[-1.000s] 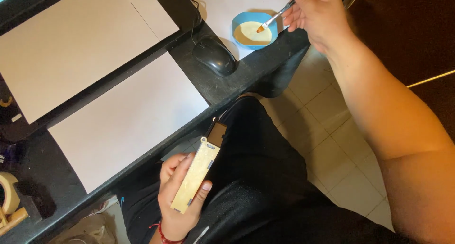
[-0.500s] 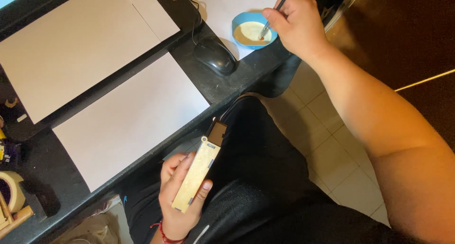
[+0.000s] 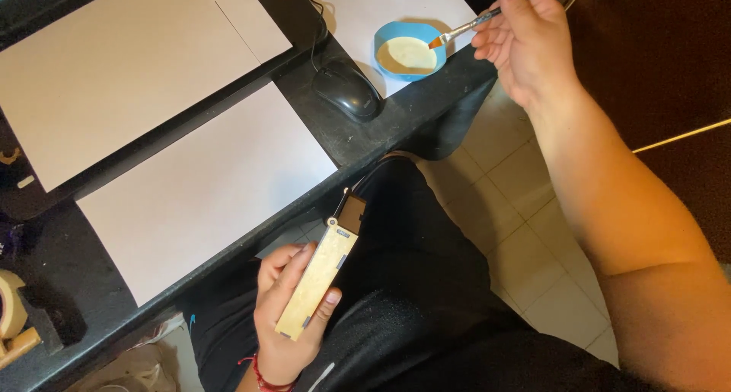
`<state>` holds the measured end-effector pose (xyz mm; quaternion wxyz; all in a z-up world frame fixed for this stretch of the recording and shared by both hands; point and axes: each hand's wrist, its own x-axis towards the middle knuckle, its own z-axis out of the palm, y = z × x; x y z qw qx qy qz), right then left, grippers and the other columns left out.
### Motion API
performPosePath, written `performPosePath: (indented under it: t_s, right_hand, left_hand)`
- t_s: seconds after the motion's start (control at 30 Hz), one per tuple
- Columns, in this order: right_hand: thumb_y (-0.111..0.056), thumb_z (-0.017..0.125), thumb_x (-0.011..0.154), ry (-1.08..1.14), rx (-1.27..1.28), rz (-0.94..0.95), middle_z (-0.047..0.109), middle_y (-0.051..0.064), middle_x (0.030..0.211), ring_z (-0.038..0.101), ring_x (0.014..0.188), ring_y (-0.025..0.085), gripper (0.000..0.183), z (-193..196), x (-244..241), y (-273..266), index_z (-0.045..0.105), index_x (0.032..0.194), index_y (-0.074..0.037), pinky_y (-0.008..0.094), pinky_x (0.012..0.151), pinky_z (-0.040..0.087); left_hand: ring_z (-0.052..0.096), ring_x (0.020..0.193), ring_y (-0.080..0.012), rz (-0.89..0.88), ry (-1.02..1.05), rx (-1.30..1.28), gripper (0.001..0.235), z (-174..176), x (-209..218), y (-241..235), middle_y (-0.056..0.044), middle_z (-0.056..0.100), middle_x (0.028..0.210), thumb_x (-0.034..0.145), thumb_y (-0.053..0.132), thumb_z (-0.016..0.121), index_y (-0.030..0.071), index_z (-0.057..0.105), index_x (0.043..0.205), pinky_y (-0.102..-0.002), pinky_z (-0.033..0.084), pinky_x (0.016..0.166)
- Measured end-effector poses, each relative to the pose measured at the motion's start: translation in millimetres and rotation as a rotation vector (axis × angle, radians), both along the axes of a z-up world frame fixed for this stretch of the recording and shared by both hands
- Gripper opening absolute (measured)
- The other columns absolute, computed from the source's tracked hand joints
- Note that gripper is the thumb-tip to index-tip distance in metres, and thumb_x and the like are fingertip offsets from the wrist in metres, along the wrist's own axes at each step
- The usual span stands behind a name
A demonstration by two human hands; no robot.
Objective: A person is using a paintbrush to apply light-colored paint to the exterior of a small, laser-cut wooden box.
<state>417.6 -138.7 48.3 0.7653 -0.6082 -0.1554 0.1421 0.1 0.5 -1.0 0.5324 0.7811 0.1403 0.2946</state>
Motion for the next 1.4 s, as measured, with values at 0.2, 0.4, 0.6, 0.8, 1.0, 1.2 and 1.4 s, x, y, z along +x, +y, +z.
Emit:
performPosePath:
  t_s: [0.2,0.4,0.6,0.8,1.0,1.2,1.4]
  right_hand:
    - [-0.019,0.060,0.104,-0.165,0.129,0.078,0.063,0.017,0.081,0.066,0.063,0.023,0.018,30.7,-85.1,-4.8,0.050,0.095,-0.007,0.031,0.054,0.055]
    - [-0.009,0.057,0.098,-1.202,0.184,0.567,0.062,0.021,0.104,0.070,0.096,0.029,0.014,12.2,-185.4,-35.9,0.050,0.105,0.001,0.032,0.088,0.065]
    - [-0.012,0.068,0.090,-1.406,0.087,0.700,0.066,0.027,0.100,0.074,0.088,0.037,0.022,22.8,-259.0,-0.4,0.056,0.098,0.005,0.043,0.080,0.070]
    - [-0.007,0.067,0.095,-1.444,0.042,0.638,0.065,0.027,0.105,0.072,0.093,0.040,0.022,8.9,-237.9,9.1,0.053,0.108,0.005,0.043,0.080,0.066]
    - [-0.015,0.074,0.094,-1.480,-0.070,0.809,0.064,0.022,0.117,0.071,0.099,0.039,0.029,32.1,-268.9,3.4,0.055,0.110,0.001,0.044,0.084,0.066]
    - [-0.013,0.064,0.095,-1.435,0.010,0.583,0.066,0.026,0.104,0.072,0.089,0.036,0.020,16.3,-260.4,7.1,0.057,0.102,0.004,0.042,0.078,0.065]
    - [-0.009,0.061,0.101,-1.256,-0.067,0.394,0.063,0.032,0.107,0.070,0.088,0.038,0.016,15.8,-222.4,-3.3,0.053,0.106,0.003,0.046,0.083,0.059]
  left_hand:
    - [0.055,0.118,-0.0252,0.008,-0.033,0.027,0.056,3.8,6.4,2.0,-0.011,0.052,0.125,0.086,0.019,0.076,0.006,0.055,0.136,-0.033,0.048,0.101]
    - [0.055,0.122,-0.0234,0.048,-0.121,0.023,0.059,-4.1,1.5,1.1,-0.009,0.051,0.129,0.090,0.005,0.078,0.011,0.050,0.142,-0.033,0.049,0.107]
    - [0.057,0.123,-0.0228,0.109,-0.116,0.039,0.060,-6.1,-2.3,-0.3,-0.009,0.051,0.128,0.093,0.005,0.079,0.014,0.048,0.144,-0.033,0.048,0.111]
    - [0.056,0.123,-0.0232,0.180,-0.090,0.077,0.062,-7.5,-10.6,4.5,-0.008,0.051,0.129,0.094,0.008,0.080,0.015,0.047,0.145,-0.034,0.048,0.112]
    - [0.055,0.121,-0.0260,0.190,-0.068,0.118,0.053,-4.8,-12.4,6.8,-0.010,0.051,0.128,0.098,0.013,0.070,0.013,0.047,0.145,-0.038,0.046,0.110]
    - [0.057,0.122,-0.0269,0.251,-0.066,0.161,0.057,-6.1,-15.6,8.5,-0.011,0.053,0.128,0.096,0.012,0.074,0.015,0.046,0.145,-0.039,0.047,0.108]
    - [0.055,0.122,-0.0202,0.210,-0.159,-0.314,0.061,-13.0,-10.2,3.1,-0.007,0.053,0.129,0.087,0.020,0.080,0.008,0.051,0.139,-0.033,0.047,0.108]
